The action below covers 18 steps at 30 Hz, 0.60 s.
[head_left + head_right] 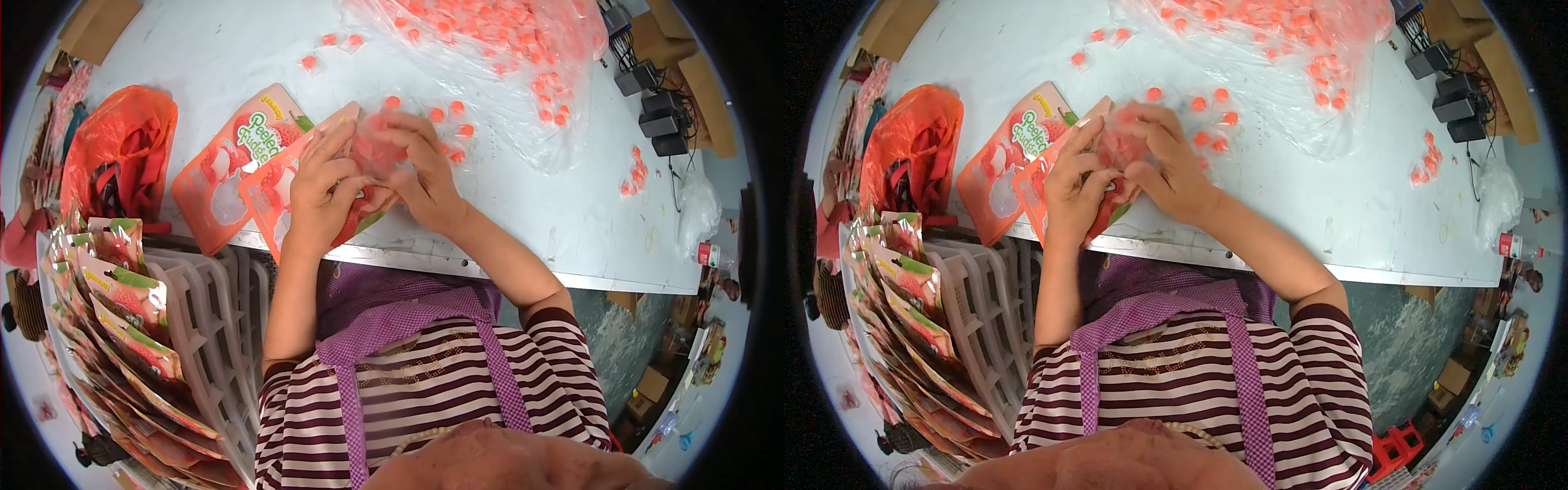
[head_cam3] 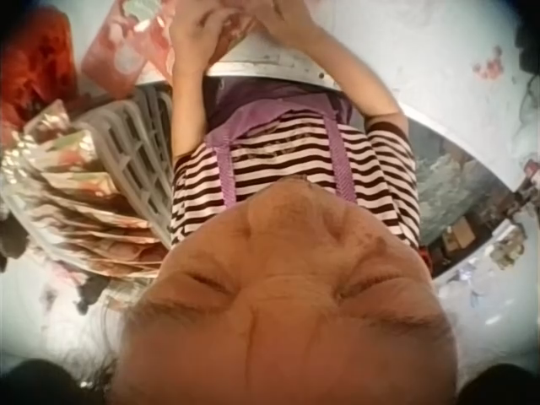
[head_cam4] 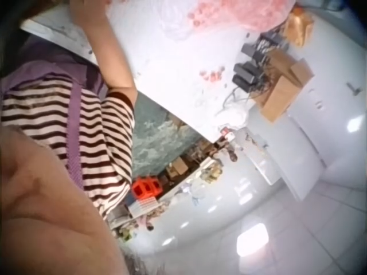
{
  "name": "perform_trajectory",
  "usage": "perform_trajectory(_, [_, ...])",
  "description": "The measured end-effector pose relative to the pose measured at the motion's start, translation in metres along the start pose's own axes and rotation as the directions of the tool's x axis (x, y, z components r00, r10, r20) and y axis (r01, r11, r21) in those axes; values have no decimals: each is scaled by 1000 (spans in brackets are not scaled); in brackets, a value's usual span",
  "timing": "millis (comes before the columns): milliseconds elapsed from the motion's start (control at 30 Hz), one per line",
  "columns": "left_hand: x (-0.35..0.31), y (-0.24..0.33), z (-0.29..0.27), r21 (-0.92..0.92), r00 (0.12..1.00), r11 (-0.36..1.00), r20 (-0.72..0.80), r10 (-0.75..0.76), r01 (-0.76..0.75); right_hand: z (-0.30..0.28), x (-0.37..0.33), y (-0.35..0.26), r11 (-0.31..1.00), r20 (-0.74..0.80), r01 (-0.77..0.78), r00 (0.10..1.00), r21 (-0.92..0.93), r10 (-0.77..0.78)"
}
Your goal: Packaging small pink objects into plastic pouches at a factory workbench.
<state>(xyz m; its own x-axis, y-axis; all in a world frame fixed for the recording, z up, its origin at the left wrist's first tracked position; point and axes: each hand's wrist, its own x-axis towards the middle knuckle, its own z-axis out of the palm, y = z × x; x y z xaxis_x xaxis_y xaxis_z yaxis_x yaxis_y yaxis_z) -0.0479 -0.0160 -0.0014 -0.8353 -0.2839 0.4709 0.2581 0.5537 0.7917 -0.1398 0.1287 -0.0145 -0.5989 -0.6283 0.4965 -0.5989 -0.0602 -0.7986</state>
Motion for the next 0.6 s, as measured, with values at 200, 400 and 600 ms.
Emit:
perform_trajectory(200, [-5, -1, -3, -293, 984, 945, -53, -168, 145, -2, -2, -3, 999, 301, 40, 953, 27, -46])
perform_trajectory(400, [-4, -5, 2, -231, 979, 973, 200, 43, 4, -16, 26, -7, 1000, 611, -8, 792, 26, -9])
perform_trajectory(600, [2, 0, -9, -101, 970, 980, 155, 187, -173, -12, 19, -13, 983, 384, 183, 909, -16, -163])
